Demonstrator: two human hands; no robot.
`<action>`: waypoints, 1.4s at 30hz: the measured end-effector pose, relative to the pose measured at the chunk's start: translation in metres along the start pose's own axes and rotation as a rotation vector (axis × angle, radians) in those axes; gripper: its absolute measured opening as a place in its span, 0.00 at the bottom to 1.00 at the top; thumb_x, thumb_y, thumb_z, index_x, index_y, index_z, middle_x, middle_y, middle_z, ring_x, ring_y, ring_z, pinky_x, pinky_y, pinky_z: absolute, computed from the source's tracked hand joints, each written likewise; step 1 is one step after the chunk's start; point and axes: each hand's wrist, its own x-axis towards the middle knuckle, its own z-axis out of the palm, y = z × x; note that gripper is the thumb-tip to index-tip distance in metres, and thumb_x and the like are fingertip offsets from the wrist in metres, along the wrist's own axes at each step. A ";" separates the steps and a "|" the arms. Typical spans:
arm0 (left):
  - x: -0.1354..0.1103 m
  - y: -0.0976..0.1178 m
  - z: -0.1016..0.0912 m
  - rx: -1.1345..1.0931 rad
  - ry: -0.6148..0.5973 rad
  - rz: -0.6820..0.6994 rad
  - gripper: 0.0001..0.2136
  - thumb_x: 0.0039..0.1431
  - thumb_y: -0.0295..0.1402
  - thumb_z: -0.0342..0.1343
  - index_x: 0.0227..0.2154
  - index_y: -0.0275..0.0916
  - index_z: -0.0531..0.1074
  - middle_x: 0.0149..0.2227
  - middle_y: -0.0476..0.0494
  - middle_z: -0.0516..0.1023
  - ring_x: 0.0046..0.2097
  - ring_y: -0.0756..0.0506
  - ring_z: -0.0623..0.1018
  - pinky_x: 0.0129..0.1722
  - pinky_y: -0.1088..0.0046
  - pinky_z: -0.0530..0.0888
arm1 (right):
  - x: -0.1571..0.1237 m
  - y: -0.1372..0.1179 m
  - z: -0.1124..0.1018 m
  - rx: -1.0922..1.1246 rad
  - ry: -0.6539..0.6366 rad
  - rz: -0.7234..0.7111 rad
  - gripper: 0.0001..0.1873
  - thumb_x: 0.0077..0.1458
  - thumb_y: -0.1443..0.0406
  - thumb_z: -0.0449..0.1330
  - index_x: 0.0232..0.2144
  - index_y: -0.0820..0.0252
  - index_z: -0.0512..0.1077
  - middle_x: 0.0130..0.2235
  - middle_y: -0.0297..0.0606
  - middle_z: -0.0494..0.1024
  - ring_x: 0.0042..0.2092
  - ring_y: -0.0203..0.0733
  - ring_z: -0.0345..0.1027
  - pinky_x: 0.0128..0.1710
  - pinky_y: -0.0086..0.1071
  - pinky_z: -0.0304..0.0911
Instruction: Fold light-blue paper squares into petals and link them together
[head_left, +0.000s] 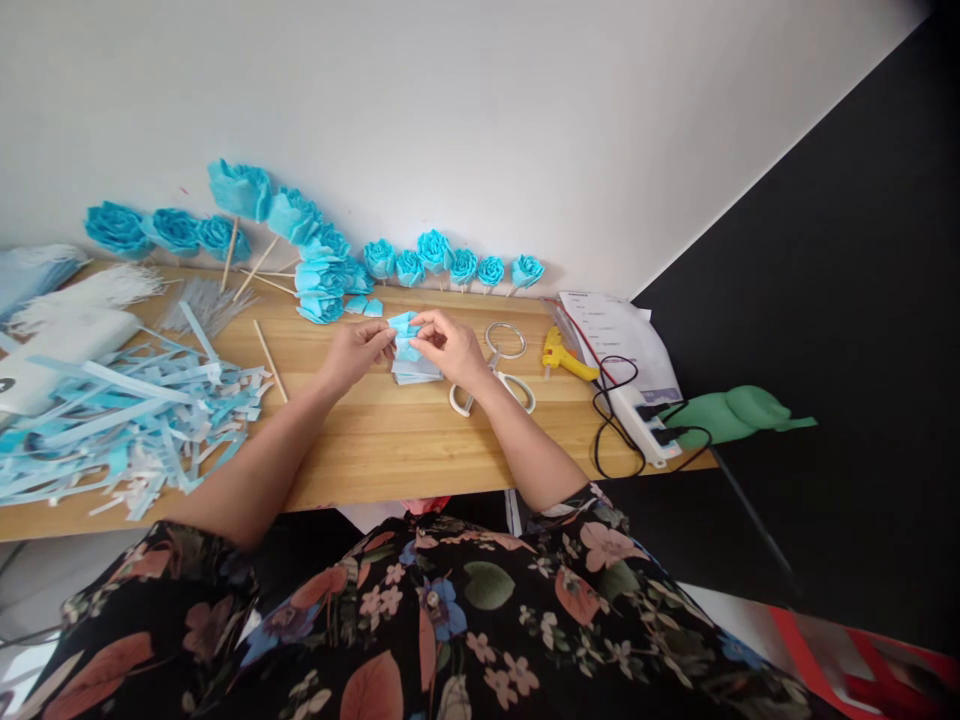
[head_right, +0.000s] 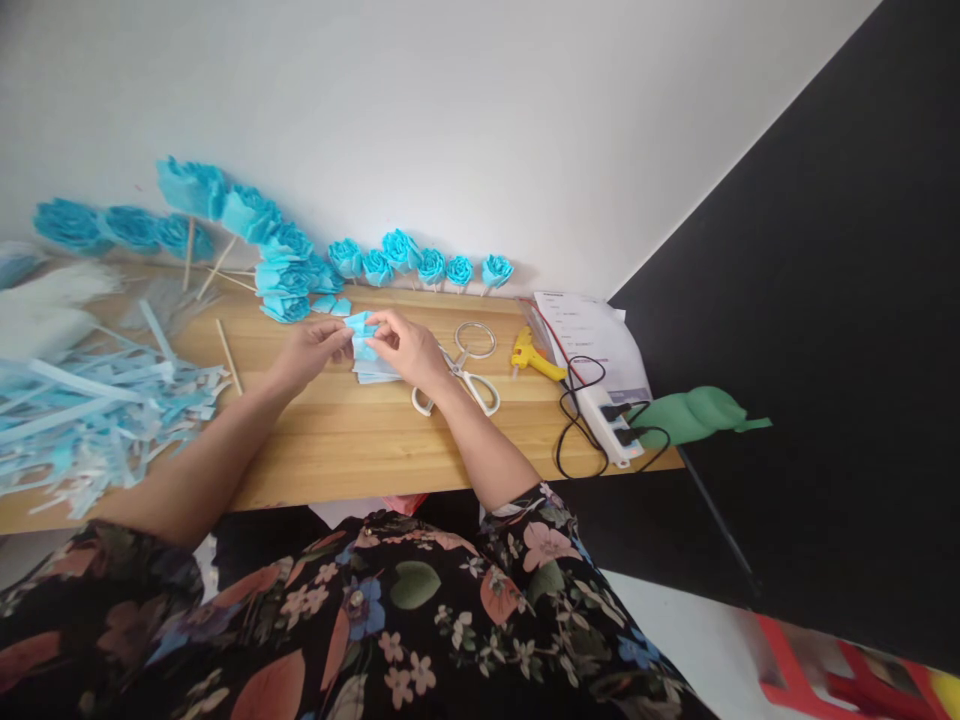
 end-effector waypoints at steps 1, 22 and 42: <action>0.000 0.000 0.000 -0.008 -0.009 -0.001 0.14 0.57 0.40 0.58 0.19 0.38 0.71 0.20 0.48 0.74 0.23 0.51 0.70 0.27 0.75 0.67 | 0.000 0.000 0.000 -0.008 0.000 0.002 0.15 0.56 0.60 0.62 0.46 0.55 0.73 0.35 0.31 0.80 0.34 0.35 0.71 0.37 0.29 0.62; 0.000 -0.001 -0.003 -0.040 -0.055 -0.019 0.19 0.55 0.49 0.60 0.21 0.38 0.72 0.23 0.46 0.76 0.25 0.50 0.71 0.29 0.74 0.69 | 0.000 -0.002 -0.002 -0.025 0.000 -0.005 0.15 0.57 0.60 0.62 0.47 0.53 0.73 0.35 0.31 0.80 0.35 0.36 0.72 0.39 0.30 0.63; -0.003 0.004 -0.002 -0.046 -0.115 -0.002 0.19 0.56 0.50 0.58 0.23 0.37 0.75 0.25 0.44 0.77 0.27 0.49 0.73 0.32 0.72 0.70 | 0.000 -0.002 -0.004 -0.104 0.018 0.007 0.15 0.58 0.61 0.61 0.48 0.52 0.73 0.35 0.30 0.80 0.35 0.36 0.72 0.38 0.30 0.61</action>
